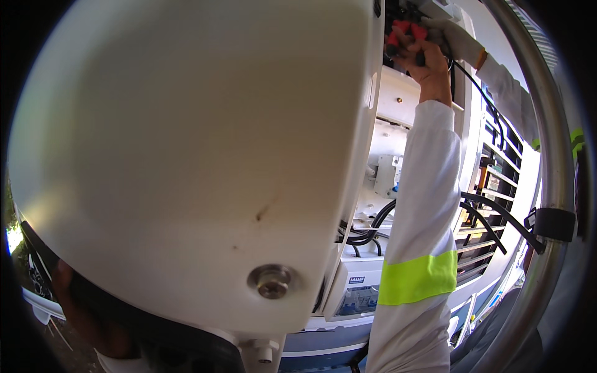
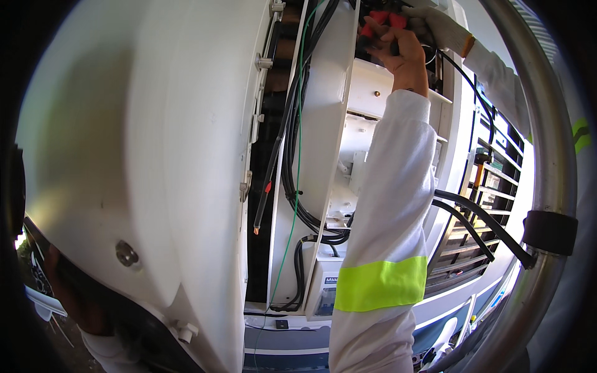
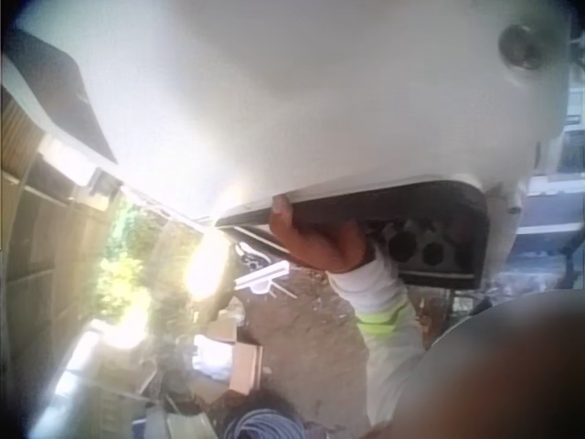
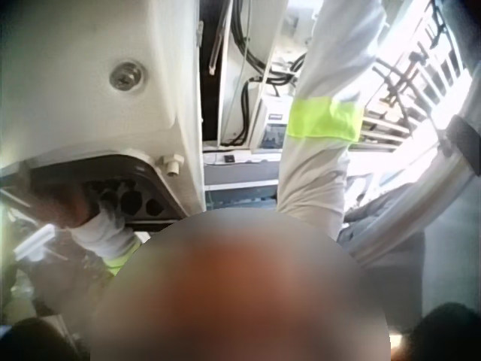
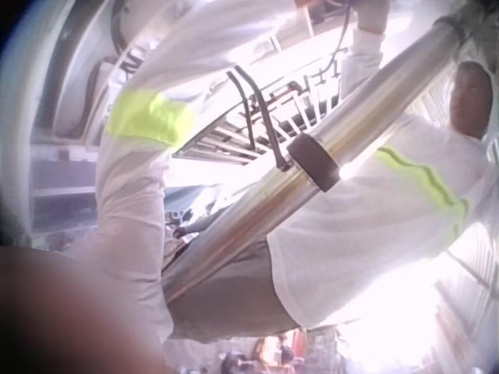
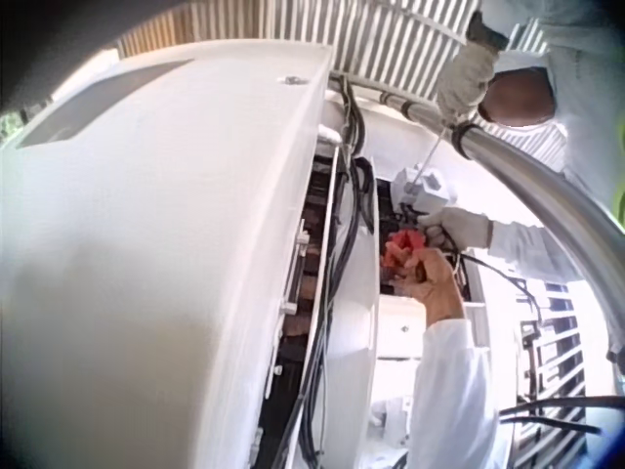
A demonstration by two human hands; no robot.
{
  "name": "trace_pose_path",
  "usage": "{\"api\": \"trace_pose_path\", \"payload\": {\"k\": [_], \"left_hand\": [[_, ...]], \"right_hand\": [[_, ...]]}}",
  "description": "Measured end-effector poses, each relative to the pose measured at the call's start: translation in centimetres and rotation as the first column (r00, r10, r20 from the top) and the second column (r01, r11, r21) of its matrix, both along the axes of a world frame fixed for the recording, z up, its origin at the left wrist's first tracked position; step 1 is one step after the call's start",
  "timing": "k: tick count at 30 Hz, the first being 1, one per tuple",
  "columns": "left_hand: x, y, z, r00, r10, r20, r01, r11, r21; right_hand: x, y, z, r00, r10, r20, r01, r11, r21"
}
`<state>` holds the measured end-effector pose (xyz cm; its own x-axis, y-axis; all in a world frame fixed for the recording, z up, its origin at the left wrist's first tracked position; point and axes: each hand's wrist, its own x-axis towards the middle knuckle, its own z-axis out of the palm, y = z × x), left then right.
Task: The person opens an electrical panel on a large machine and uses red-handled pliers to strip and adjust wires inside. They repeatedly reach into the panel, manipulate cables, and reposition components while standing in an outdoor workshop area.
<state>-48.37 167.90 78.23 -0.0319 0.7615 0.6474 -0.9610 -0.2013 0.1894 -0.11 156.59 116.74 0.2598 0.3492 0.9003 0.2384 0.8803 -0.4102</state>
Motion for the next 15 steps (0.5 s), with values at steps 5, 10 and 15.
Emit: {"api": "trace_pose_path", "payload": {"k": [5, 10, 15], "left_hand": [[-0.4, 0.0, 0.3, 0.995, 0.104, -0.007, -0.104, 0.987, -0.12], [-0.8, 0.3, -0.1, 0.991, 0.126, -0.039, -0.129, 0.989, -0.078], [-1.0, 0.0, -0.2, 0.997, 0.053, -0.055, -0.054, 0.998, -0.015]], "right_hand": [[-1.3, -1.8, 0.0, 0.974, -0.228, 0.013, 0.227, 0.962, -0.151], [-3.8, -2.7, 0.3, 0.779, -0.613, 0.131, 0.627, 0.755, -0.195], [-3.9, -3.1, -0.2, 0.758, -0.635, 0.149, 0.652, 0.734, -0.19]]}}
